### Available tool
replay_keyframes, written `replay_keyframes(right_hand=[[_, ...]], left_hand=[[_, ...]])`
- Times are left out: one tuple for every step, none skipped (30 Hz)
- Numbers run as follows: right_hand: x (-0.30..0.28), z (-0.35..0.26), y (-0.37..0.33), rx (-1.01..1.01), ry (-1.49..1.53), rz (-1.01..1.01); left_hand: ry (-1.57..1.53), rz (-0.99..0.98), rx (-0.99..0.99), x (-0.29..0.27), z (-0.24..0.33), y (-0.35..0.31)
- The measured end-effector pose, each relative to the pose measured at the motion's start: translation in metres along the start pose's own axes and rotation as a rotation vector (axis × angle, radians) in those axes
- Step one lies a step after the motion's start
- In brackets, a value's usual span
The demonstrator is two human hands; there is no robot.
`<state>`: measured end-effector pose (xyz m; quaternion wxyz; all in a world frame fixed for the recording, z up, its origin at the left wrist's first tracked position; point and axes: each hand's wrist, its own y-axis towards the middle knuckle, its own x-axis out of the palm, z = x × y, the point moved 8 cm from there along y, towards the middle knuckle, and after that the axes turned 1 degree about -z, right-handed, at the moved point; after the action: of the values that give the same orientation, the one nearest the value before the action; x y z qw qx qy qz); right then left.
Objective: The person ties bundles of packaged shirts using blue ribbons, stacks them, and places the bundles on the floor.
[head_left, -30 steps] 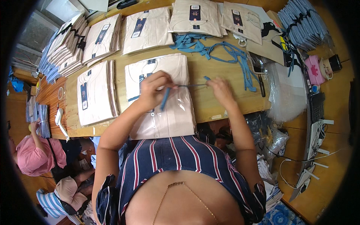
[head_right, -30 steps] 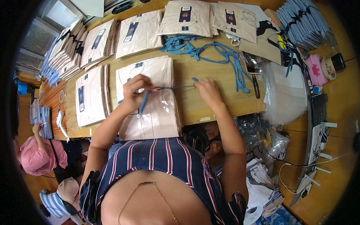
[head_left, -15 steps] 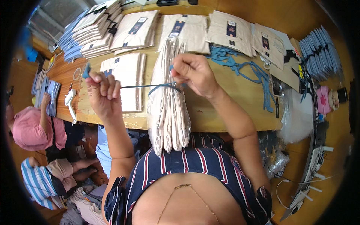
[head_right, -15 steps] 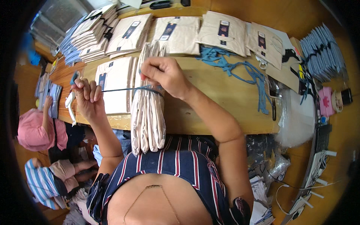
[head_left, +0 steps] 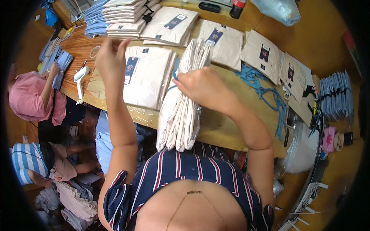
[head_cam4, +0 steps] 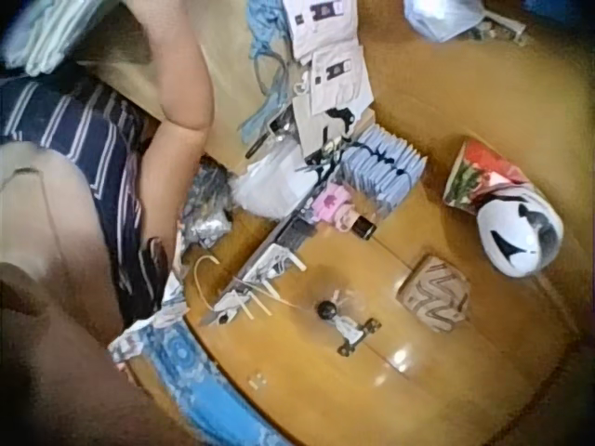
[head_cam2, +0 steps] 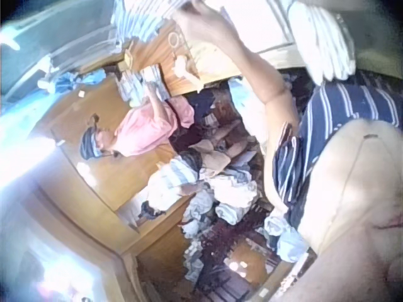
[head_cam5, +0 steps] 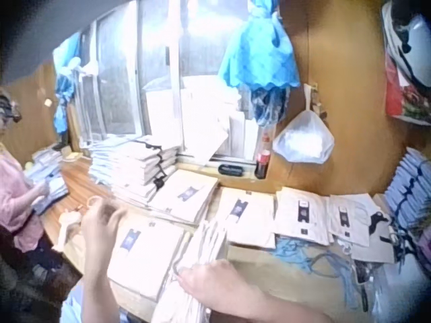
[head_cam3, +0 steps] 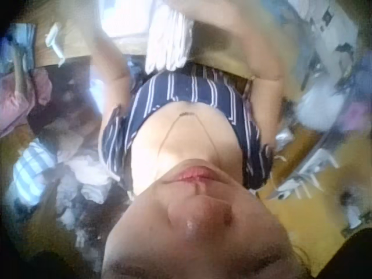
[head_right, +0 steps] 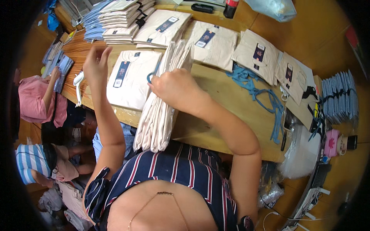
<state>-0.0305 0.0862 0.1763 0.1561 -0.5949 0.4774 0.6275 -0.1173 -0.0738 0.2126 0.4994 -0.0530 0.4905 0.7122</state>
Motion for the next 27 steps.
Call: replay_keyframes(right_hand=[[0.002,-0.002,0.004,0.0,-0.007,-0.014],[0.002,-0.004,0.008,-0.013,-0.015,-0.027],[0.003,-0.01,0.013,-0.038,-0.011,-0.044],[0.005,-0.014,0.017,-0.059,-0.015,-0.065],[0.008,-0.016,0.02,-0.065,-0.018,-0.068],[0.01,-0.016,0.023,-0.068,-0.024,-0.068],[0.011,-0.016,0.027,-0.078,-0.031,-0.065],[0.012,-0.017,0.029,-0.076,-0.037,-0.079],[0.012,-0.017,0.028,-0.072,-0.048,-0.093],[0.012,-0.017,0.027,-0.067,-0.058,-0.106],[0.009,-0.017,0.028,-0.065,-0.009,-0.068],[0.007,-0.016,0.026,-0.06,0.043,-0.032],[0.005,-0.015,0.023,-0.054,0.096,0.004],[0.004,-0.011,0.018,-0.03,0.277,0.044],[0.002,-0.002,0.009,0.004,0.446,0.09],[0.002,0.005,0.001,0.024,0.618,0.13],[0.008,0.016,-0.01,0.111,0.836,0.154],[0.014,0.023,-0.018,0.165,1.044,0.225],[0.02,0.03,-0.024,0.219,1.25,0.299],[0.025,0.039,-0.029,0.274,1.456,0.375],[0.023,0.046,-0.032,0.354,1.599,0.432],[0.019,0.05,-0.032,0.363,1.655,0.441],[0.016,0.054,-0.031,0.372,1.71,0.45],[0.013,0.055,-0.033,0.382,1.768,0.456],[0.007,0.052,-0.036,0.377,1.675,0.459],[0.003,0.052,-0.039,0.394,1.64,0.479],[-0.001,0.052,-0.043,0.414,1.607,0.494]], left_hand=[[-0.107,-0.086,-0.228,-0.005,-0.005,-0.019],[-0.283,-0.229,-0.317,0.002,-0.005,-0.042],[-0.591,-0.352,-0.392,0.016,-0.004,-0.066],[-0.737,-0.525,-0.369,0.028,0.014,-0.077],[-0.752,-0.586,-0.397,0.04,0.015,-0.086],[-0.757,-0.59,-0.434,0.048,0.014,-0.088],[-0.891,-0.568,-0.443,0.053,0.013,-0.089],[-1.026,-0.544,-0.447,0.056,0.011,-0.091],[-1.142,-0.459,-0.454,0.058,0.012,-0.091],[-1.257,-0.373,-0.457,0.057,0.014,-0.091],[-1.269,-0.366,-0.496,0.058,0.013,-0.092],[-1.264,-0.304,-0.424,0.054,0.015,-0.09],[-1.274,-0.294,-0.39,0.054,0.018,-0.088],[-1.283,-0.285,-0.356,0.052,0.019,-0.087],[-1.358,-0.312,-0.33,0.055,0.021,-0.084],[-1.428,-0.326,-0.304,0.057,0.018,-0.084],[-1.499,-0.342,-0.276,0.06,0.016,-0.083],[-1.624,-0.354,-0.259,0.066,0.016,-0.082],[-1.75,-0.367,-0.241,0.073,0.018,-0.08],[-1.876,-0.381,-0.223,0.078,0.02,-0.078],[-1.876,-0.373,-0.247,0.078,0.026,-0.078],[-1.925,-0.37,-0.29,0.08,0.026,-0.081],[-1.974,-0.367,-0.334,0.083,0.026,-0.085],[-2.02,-0.359,-0.382,0.085,0.025,-0.09],[-2.027,-0.332,-0.441,0.086,0.023,-0.092],[-2.024,-0.345,-0.464,0.088,0.022,-0.092],[-2.019,-0.356,-0.49,0.088,0.019,-0.092]])
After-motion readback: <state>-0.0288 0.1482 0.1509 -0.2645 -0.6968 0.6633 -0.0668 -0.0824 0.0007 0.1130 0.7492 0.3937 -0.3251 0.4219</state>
